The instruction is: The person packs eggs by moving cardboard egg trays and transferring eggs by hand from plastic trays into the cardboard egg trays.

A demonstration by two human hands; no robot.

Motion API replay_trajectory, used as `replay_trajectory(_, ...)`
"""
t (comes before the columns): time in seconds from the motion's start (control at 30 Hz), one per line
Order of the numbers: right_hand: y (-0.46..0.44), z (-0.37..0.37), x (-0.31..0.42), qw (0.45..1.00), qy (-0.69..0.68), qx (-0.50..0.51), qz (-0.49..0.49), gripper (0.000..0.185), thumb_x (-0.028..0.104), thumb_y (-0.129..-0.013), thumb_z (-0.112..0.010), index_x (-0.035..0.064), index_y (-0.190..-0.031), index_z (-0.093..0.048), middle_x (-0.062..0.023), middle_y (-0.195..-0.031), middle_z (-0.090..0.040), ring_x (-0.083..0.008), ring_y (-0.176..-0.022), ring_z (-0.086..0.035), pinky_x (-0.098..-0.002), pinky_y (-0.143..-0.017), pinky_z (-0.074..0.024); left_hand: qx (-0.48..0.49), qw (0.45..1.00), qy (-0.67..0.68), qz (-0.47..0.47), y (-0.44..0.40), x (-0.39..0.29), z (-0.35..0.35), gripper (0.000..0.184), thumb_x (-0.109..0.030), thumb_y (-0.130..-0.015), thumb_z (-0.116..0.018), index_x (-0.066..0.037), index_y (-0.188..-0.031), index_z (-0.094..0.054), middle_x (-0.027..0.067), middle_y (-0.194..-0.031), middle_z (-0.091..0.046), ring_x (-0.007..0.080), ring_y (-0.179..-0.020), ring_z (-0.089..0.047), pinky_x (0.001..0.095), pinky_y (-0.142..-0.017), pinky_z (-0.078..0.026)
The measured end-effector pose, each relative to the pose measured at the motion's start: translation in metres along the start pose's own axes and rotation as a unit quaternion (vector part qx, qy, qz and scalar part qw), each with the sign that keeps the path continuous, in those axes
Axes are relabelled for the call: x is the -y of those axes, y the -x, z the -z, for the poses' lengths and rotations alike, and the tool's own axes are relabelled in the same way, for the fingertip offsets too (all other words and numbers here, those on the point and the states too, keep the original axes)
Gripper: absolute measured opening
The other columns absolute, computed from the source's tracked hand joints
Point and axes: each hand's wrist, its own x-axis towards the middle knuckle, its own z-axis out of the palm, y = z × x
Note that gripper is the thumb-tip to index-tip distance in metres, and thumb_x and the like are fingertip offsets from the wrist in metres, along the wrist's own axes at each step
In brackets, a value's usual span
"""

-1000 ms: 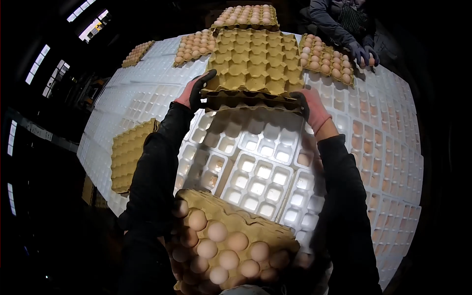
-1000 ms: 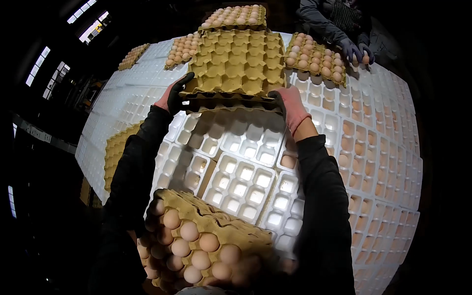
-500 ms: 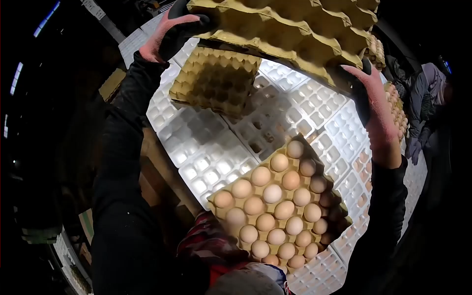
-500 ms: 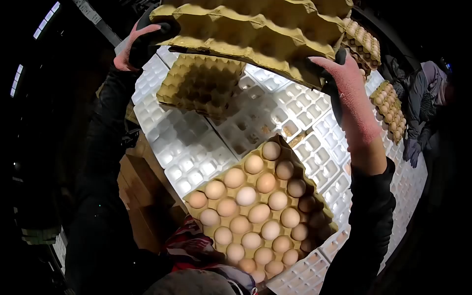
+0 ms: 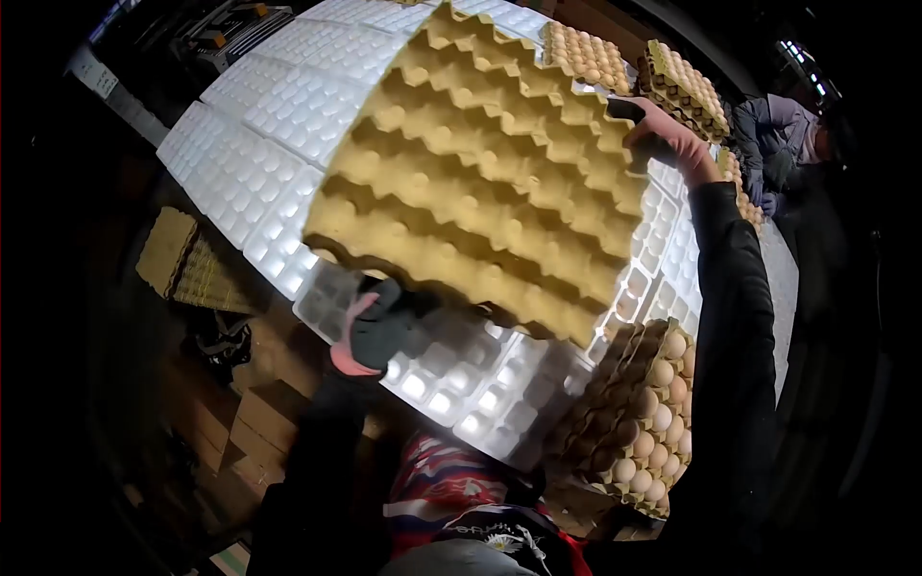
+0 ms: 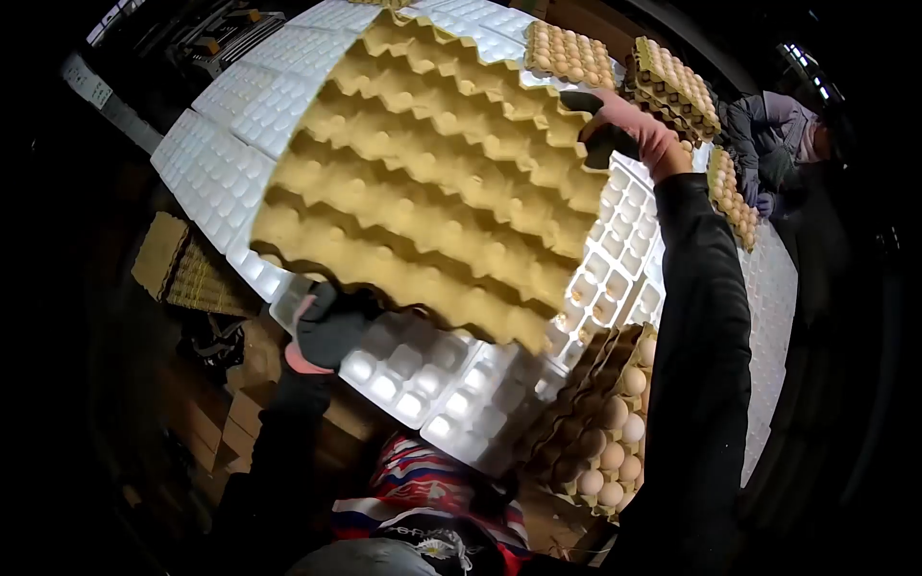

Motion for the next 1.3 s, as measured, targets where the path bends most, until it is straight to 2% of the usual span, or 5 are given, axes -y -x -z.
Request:
replay_trajectory(0.27,-0.174,-0.028,-0.019,0.974,0.199,0.095,-0.048,0.065,-0.008,-0.052,-0.077,0.0032,-0.115,-0.065,-0.0002,-0.105,-0.064,-0.0156,-0.097,-0.057,-0.0285,-0.078,-0.0499,0.026,0.781,-0.574,-0.245,0.015,0.054,-0.067,0.033,-0.012,-0.093,-0.052,-0.003,-0.124,-0.053,0.0129,-0.122,-0.058,0.0273,-0.113,-0.056,0.0472,-0.106,-0.036)
replay_trajectory(0.33,-0.193,-0.064,-0.02,0.964,0.192,0.184,-0.018,0.07,-0.009,-0.056,-0.069,0.0013,-0.125,-0.06,-0.0061,-0.116,-0.065,-0.0177,-0.104,-0.057,-0.0288,-0.087,-0.0481,0.027,0.959,0.226,0.169,0.0,0.02,-0.086,0.033,-0.019,-0.101,-0.046,0.001,-0.126,-0.049,0.0155,-0.122,-0.058,0.0296,-0.106,-0.061,0.0447,-0.095,-0.046)
replay_trajectory(0.5,-0.111,-0.107,-0.037,0.99,-0.079,-0.046,0.104,0.062,-0.002,-0.076,-0.054,-0.0021,-0.138,-0.047,-0.0095,-0.138,-0.054,-0.0177,-0.128,-0.047,-0.0276,-0.106,-0.0357,0.05,0.943,-0.147,0.294,0.003,-0.064,-0.078,0.036,-0.029,-0.1,-0.051,0.005,-0.106,-0.063,0.0119,-0.086,-0.071,0.0179,-0.062,-0.066,0.0274,-0.054,-0.049)
replay_trajectory(1.2,-0.023,-0.039,-0.16,0.782,-0.613,-0.115,-0.007,0.045,0.035,-0.095,-0.06,0.0105,-0.133,-0.053,-0.006,-0.119,-0.065,-0.018,-0.106,-0.061,-0.036,-0.089,-0.0528,0.293,0.669,-0.491,-0.475,-0.338,-0.083,-0.15,0.031,-0.014,-0.092,-0.06,-0.001,-0.12,-0.062,0.0085,-0.11,-0.068,0.0178,-0.1,-0.061,0.0315,-0.091,-0.046)
replay_trajectory(1.3,-0.03,-0.019,-0.178,0.863,-0.444,-0.235,-0.044,0.051,0.046,-0.094,-0.056,0.0052,-0.126,-0.055,-0.0083,-0.112,-0.063,-0.0198,-0.1,-0.059,-0.0366,-0.084,-0.0487,0.17,0.833,-0.503,-0.157,-0.401,-0.067,-0.19,0.038,-0.022,-0.089,-0.066,0.004,-0.117,-0.062,0.0121,-0.111,-0.068,0.0185,-0.102,-0.062,0.0305,-0.091,-0.046)
